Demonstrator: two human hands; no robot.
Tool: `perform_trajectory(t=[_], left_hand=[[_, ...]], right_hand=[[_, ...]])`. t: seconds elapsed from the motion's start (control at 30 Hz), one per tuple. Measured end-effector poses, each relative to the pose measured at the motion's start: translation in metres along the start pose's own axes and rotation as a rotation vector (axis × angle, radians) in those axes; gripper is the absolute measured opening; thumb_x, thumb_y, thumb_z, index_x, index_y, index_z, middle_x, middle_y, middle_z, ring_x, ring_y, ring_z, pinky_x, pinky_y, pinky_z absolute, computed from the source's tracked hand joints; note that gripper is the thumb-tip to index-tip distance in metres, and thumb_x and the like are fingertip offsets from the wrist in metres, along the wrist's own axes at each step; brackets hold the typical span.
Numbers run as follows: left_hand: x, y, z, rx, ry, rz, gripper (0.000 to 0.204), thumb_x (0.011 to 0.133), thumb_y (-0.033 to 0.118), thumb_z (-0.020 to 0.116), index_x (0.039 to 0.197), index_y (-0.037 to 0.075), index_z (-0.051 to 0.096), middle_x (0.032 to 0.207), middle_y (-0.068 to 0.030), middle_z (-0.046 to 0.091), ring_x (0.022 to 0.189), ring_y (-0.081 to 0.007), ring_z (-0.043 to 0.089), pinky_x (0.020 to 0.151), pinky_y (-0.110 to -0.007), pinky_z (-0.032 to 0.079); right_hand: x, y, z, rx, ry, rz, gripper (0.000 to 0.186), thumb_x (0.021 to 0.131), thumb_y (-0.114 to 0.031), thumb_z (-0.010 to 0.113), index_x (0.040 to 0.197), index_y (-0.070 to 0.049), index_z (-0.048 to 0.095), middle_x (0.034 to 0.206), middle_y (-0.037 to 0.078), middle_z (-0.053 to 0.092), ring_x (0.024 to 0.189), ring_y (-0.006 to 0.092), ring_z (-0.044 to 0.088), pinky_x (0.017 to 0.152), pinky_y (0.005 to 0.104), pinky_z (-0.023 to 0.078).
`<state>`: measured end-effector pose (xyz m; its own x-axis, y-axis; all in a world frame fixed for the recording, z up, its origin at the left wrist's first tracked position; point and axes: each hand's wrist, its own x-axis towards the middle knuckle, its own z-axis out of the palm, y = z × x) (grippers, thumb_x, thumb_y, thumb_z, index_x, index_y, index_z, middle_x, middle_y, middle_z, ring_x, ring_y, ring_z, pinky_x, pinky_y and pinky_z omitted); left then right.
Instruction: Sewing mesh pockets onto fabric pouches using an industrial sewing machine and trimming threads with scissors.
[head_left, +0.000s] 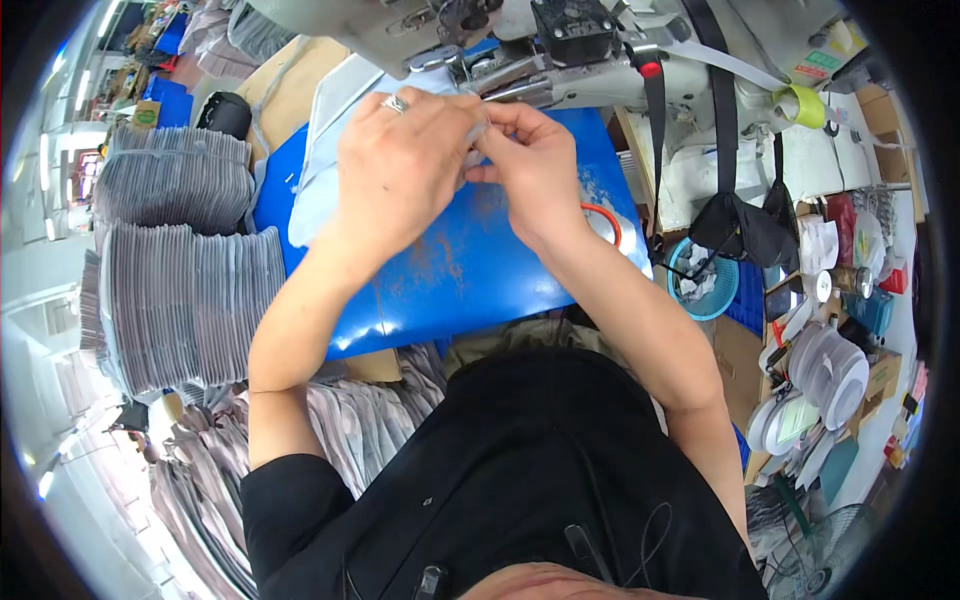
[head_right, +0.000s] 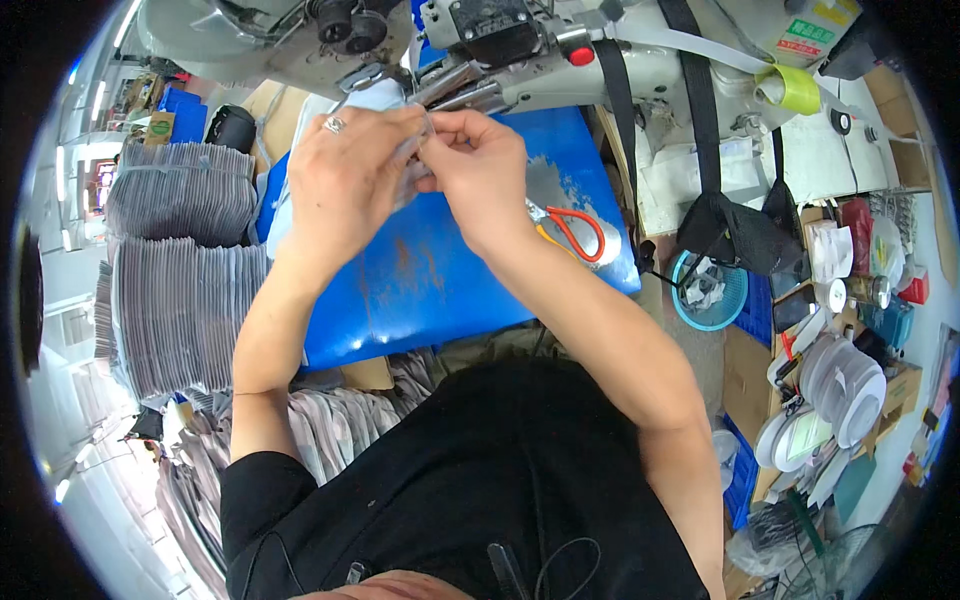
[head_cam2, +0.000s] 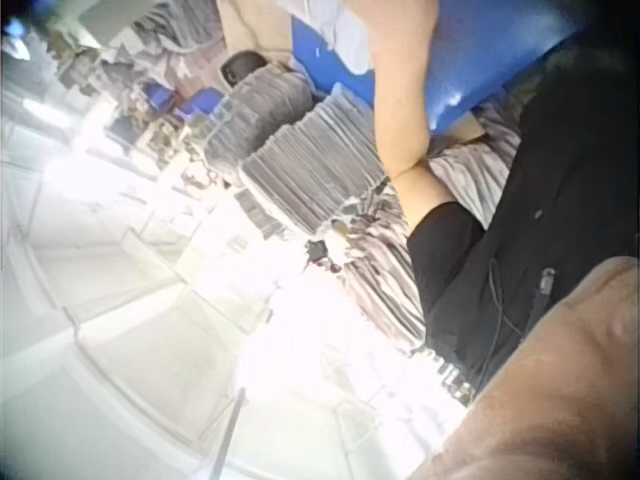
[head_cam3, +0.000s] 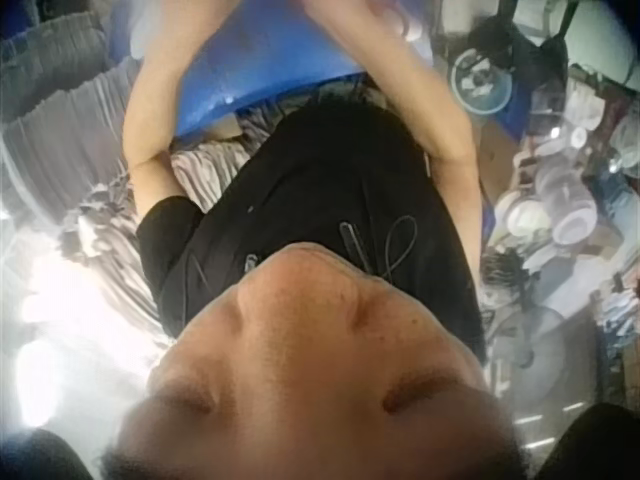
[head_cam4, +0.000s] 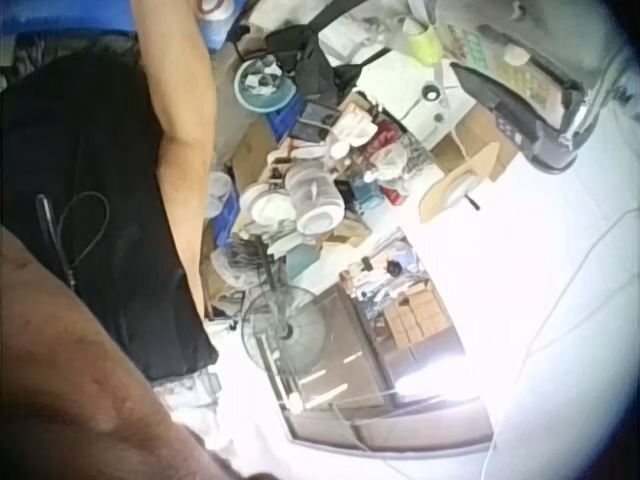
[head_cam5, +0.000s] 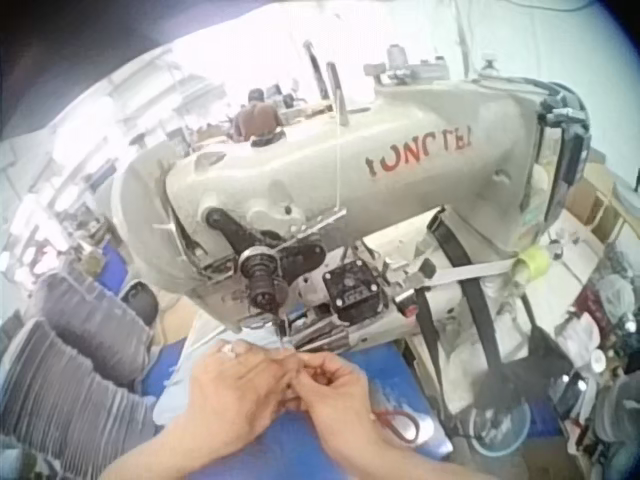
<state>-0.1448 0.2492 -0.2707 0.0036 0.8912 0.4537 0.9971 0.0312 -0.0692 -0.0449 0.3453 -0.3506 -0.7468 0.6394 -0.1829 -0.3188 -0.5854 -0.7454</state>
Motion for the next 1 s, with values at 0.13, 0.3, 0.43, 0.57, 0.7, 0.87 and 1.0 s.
perform_trajectory(t=[0.13,0.3,0.43,0.57,0.7,0.87,1.0], left_hand=[[-0.020,-0.015,-0.008,-0.002,0.002,-0.073,0.045,0.082,0.006,0.072,0.127,0.010,0.068,0.113,-0.0106,0.070,0.101,-0.0340,0.068,0.087,-0.043,0.054],[-0.071,-0.046,-0.021,0.175,-0.212,-0.214,0.071,0.085,0.008,0.071,0.152,0.024,0.053,0.105,-0.0099,0.063,0.090,-0.0314,0.068,0.077,-0.042,0.056],[-0.063,-0.036,-0.041,0.244,-0.292,-0.105,0.077,0.083,0.005,0.069,0.153,0.031,0.051,0.092,-0.0079,0.056,0.072,-0.0275,0.064,0.068,-0.040,0.056],[-0.038,-0.029,-0.067,0.294,-0.416,0.039,0.071,0.088,0.008,0.066,0.151,0.037,0.052,0.093,-0.0080,0.058,0.076,-0.0276,0.069,0.066,-0.039,0.059],[-0.015,-0.041,-0.083,0.313,-0.503,0.230,0.069,0.087,0.011,0.066,0.151,0.034,0.054,0.093,-0.0088,0.056,0.076,-0.0269,0.067,0.067,-0.039,0.057],[0.001,-0.038,-0.093,0.311,-0.528,0.354,0.061,0.085,0.014,0.067,0.145,0.026,0.063,0.098,-0.0104,0.058,0.078,-0.0267,0.068,0.071,-0.039,0.056],[0.018,-0.031,-0.096,0.327,-0.614,0.296,0.054,0.083,0.014,0.068,0.137,0.021,0.069,0.102,-0.0113,0.061,0.081,-0.0276,0.069,0.072,-0.038,0.057]], right_hand=[[0.004,-0.003,0.001,-0.093,0.054,-0.032,0.020,0.088,-0.005,0.073,0.104,0.005,0.072,0.087,0.007,0.071,0.070,0.0116,0.067,0.060,0.0262,0.057],[0.004,-0.004,0.006,-0.207,0.036,-0.050,0.023,0.082,-0.003,0.075,0.102,0.005,0.070,0.085,0.008,0.070,0.066,0.0130,0.066,0.057,0.0262,0.054],[0.001,0.002,0.018,-0.261,0.132,-0.096,0.024,0.080,-0.004,0.074,0.101,0.004,0.067,0.091,0.011,0.070,0.076,0.0166,0.067,0.068,0.0284,0.053],[-0.003,0.000,0.026,-0.378,0.193,-0.128,0.028,0.079,-0.004,0.074,0.105,0.005,0.068,0.097,0.011,0.071,0.087,0.0179,0.066,0.078,0.0307,0.052],[-0.012,-0.021,-0.006,-0.494,-0.003,0.012,0.037,0.082,-0.003,0.073,0.118,0.002,0.071,0.100,0.007,0.071,0.084,0.0138,0.065,0.071,0.0276,0.051],[-0.022,-0.029,-0.007,-0.394,-0.025,0.127,0.034,0.083,-0.002,0.071,0.118,0.001,0.071,0.099,0.004,0.069,0.086,0.0135,0.065,0.071,0.0271,0.053],[-0.009,-0.025,-0.004,-0.219,-0.015,0.140,0.030,0.085,-0.002,0.072,0.115,0.000,0.071,0.101,0.003,0.068,0.089,0.0135,0.066,0.076,0.0281,0.055]])
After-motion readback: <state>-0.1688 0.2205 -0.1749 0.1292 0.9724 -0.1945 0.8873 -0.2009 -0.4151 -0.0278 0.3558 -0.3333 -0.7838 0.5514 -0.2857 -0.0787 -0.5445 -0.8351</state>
